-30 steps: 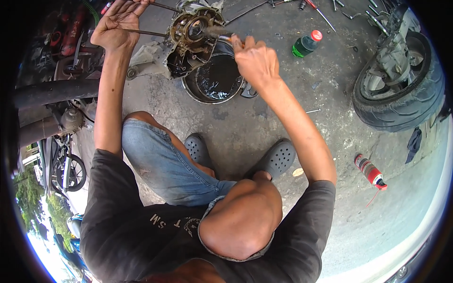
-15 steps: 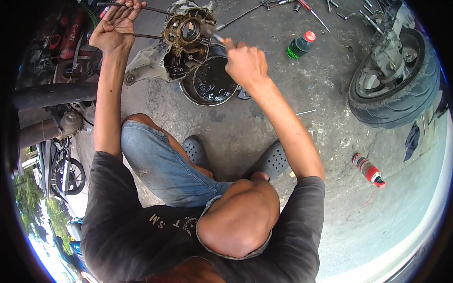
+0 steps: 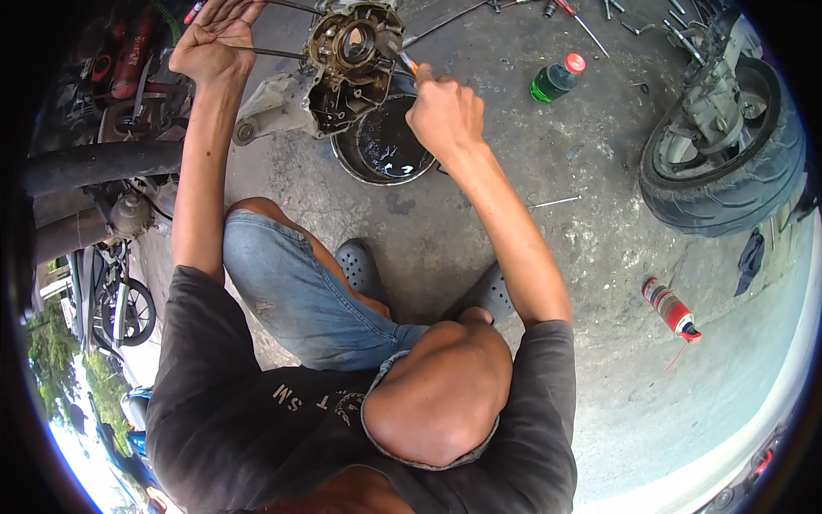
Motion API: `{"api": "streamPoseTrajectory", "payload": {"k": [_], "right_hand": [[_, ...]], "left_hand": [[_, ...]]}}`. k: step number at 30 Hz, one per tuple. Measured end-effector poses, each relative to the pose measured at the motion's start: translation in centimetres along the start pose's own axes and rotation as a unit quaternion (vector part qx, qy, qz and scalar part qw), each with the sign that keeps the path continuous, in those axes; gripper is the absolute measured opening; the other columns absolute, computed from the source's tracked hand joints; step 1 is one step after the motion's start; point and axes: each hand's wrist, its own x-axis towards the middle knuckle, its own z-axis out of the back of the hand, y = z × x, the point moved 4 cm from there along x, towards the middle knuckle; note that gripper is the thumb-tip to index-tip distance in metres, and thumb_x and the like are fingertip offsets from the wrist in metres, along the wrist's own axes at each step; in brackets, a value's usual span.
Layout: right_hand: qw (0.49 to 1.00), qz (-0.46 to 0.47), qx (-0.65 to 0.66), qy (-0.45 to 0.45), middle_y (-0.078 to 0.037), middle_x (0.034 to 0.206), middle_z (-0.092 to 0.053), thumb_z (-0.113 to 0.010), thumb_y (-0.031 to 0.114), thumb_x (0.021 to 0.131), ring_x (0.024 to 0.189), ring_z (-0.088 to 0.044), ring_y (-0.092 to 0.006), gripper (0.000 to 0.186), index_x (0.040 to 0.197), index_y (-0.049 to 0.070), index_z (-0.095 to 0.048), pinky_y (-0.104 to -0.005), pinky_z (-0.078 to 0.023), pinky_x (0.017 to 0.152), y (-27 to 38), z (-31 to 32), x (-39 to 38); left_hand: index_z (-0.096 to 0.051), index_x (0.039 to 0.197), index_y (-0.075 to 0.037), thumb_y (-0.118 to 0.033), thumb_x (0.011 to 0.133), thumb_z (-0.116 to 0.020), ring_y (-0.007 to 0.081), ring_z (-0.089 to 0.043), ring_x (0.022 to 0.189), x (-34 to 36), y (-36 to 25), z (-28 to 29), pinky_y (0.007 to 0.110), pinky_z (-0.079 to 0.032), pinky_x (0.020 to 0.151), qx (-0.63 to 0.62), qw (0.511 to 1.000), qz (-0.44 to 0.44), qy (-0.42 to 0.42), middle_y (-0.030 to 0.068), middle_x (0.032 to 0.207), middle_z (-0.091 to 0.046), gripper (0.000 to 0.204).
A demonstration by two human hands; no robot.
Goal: Cleaning an engine crankcase with a wire brush and liquid, then using an air impact wrench to assemble engine parts.
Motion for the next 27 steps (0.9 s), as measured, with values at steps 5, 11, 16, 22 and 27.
{"api": "streamPoseTrajectory", "payload": {"k": [5,11,16,22,27], "right_hand": [[0.994,0.047,-0.025,0.092,-0.020,0.080,-0.067,-0.059,0.014,0.086,0.068,-0.066,-0.0395,0.028,0.113,0.011,-0.066,-0.0489,-0.052,0.058,0.4,0.0,-3.5],[0.993,0.111,0.029,-0.010,-0.013,0.074,-0.061,-0.065,0.006,0.071,0.062,-0.066,-0.0328,0.052,0.122,0.009,-0.061,-0.0427,-0.053,0.053,3.4,1.4,-6.4],[0.994,0.103,-0.030,0.009,-0.014,0.082,-0.065,-0.063,0.008,0.081,0.063,-0.066,-0.0358,0.040,0.120,0.016,-0.063,-0.0452,-0.052,0.053,-0.5,-3.0,-4.7],[0.986,0.048,0.140,-0.082,-0.016,0.078,-0.066,-0.064,0.013,0.086,0.064,-0.066,-0.0356,0.031,0.117,0.009,-0.065,-0.0448,-0.051,0.054,-0.4,-3.4,-5.9],[0.995,0.056,0.077,-0.017,-0.017,0.073,-0.065,-0.063,0.017,0.088,0.060,-0.064,-0.0355,0.030,0.116,0.008,-0.066,-0.0423,-0.051,0.052,1.5,-4.2,-6.5]], "left_hand": [[-0.061,0.099,0.006,-0.027,0.080,-0.048,0.0342,-0.063,0.085,0.3,0.6,1.4,0.050,-0.052,0.084,0.012,1.000,-0.023,-0.013,0.0194,0.089,-0.064,0.040],[-0.061,0.099,0.006,-0.026,0.079,-0.048,0.0344,-0.063,0.086,0.5,0.3,2.1,0.051,-0.052,0.085,0.009,0.999,-0.028,-0.013,0.0196,0.091,-0.064,0.040],[-0.060,0.099,0.007,-0.026,0.078,-0.048,0.0348,-0.063,0.086,0.6,0.8,2.1,0.052,-0.052,0.086,0.008,0.999,-0.036,0.010,0.0198,0.091,-0.064,0.041],[-0.060,0.098,0.007,-0.023,0.075,-0.047,0.0360,-0.063,0.086,0.9,-0.2,3.2,0.052,-0.052,0.086,-0.003,0.999,-0.037,-0.034,0.0215,0.091,-0.064,0.040],[-0.059,0.098,0.008,-0.020,0.073,-0.047,0.0362,-0.062,0.085,0.5,0.7,2.0,0.052,-0.052,0.085,-0.006,0.999,-0.030,-0.029,0.0216,0.089,-0.063,0.040]]}}
